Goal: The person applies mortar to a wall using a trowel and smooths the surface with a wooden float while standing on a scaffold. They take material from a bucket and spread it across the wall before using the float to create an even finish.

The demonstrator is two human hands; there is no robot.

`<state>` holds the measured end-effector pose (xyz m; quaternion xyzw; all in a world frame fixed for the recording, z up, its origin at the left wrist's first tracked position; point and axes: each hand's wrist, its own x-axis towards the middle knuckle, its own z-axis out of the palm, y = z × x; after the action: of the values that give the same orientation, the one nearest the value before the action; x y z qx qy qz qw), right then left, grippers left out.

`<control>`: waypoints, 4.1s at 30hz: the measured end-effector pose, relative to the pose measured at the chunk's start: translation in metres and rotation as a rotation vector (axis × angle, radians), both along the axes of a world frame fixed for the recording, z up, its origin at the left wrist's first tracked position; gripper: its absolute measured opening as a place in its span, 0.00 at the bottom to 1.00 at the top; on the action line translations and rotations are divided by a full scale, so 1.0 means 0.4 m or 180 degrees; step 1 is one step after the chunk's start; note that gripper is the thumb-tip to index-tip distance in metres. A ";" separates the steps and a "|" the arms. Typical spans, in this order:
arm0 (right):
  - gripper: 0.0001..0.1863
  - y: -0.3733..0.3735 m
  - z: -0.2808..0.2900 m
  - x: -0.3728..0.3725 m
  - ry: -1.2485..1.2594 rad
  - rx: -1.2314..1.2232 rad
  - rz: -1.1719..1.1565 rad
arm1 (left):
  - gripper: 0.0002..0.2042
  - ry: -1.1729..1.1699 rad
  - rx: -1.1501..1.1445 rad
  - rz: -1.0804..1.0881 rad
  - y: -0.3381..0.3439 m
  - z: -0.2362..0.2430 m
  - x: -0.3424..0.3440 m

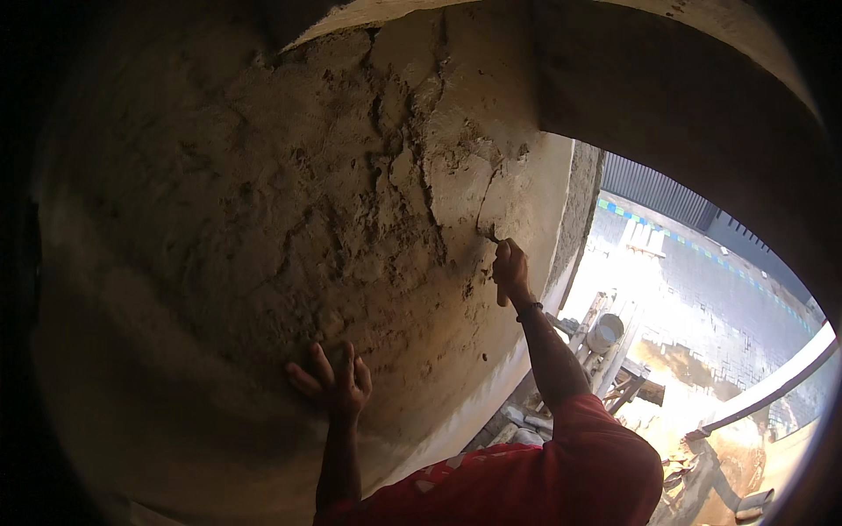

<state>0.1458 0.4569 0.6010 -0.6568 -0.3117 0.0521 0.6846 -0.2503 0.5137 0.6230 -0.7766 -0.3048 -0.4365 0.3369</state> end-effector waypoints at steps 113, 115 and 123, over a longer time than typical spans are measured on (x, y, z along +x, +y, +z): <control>0.13 -0.026 0.455 -0.096 0.0372 0.0919 0.1374 | 0.14 0.0307 0.0334 -0.0001 0.004 0.018 0.006; 0.15 0.088 0.434 -0.047 -0.1335 0.1650 0.0522 | 0.14 0.0292 0.0346 -0.0088 -0.002 0.013 0.043; 0.15 -0.048 0.426 -0.201 -0.1786 -0.0251 0.1238 | 0.14 0.0237 0.0449 0.0088 0.015 0.007 0.026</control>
<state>0.0652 0.4377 0.7713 -0.5997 -0.6051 0.0110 0.5235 -0.2401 0.5198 0.6260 -0.7623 -0.2713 -0.4230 0.4079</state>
